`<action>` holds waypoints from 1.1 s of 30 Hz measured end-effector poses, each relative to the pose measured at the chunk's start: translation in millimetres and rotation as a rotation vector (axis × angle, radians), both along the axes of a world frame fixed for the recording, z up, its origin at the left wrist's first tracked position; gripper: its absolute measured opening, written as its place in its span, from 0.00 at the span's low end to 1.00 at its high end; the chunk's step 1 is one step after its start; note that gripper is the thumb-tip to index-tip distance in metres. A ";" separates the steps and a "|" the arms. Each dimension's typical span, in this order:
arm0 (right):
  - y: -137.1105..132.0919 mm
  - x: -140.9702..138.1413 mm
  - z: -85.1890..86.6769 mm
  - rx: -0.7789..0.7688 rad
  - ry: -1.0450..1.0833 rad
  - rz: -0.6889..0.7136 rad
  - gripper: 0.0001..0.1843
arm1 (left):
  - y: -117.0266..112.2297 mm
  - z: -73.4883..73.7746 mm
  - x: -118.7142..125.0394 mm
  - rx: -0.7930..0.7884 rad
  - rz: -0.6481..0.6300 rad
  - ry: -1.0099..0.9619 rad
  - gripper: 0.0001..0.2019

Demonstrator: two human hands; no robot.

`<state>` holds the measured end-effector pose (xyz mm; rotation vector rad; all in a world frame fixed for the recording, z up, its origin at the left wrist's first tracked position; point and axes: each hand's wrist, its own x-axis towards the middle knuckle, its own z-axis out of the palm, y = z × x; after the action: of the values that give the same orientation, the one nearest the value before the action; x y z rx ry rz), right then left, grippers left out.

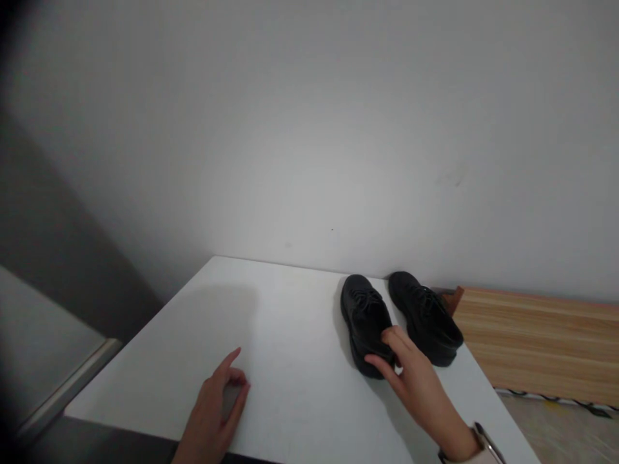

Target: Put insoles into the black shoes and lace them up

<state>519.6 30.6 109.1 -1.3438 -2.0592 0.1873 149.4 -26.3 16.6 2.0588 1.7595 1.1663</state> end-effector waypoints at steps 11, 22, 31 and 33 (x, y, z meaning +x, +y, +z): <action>32.9 57.8 -34.5 0.047 -0.030 -0.176 0.24 | -1.3 3.3 1.9 0.013 -0.021 0.024 0.26; 29.0 53.7 -47.1 0.142 -0.105 -0.342 0.30 | 0.1 10.3 7.2 0.030 -0.005 0.018 0.22; -25.5 -6.0 -60.2 0.490 -0.165 -0.316 0.27 | 3.5 14.6 14.3 0.160 0.056 0.281 0.20; -42.2 -19.0 -67.5 0.437 -0.170 -0.257 0.24 | 3.2 15.7 16.4 0.161 0.066 0.326 0.19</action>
<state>500.6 -11.5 41.6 -1.3585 -1.8892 -0.4772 165.8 -23.2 32.4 2.4189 1.9428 1.0700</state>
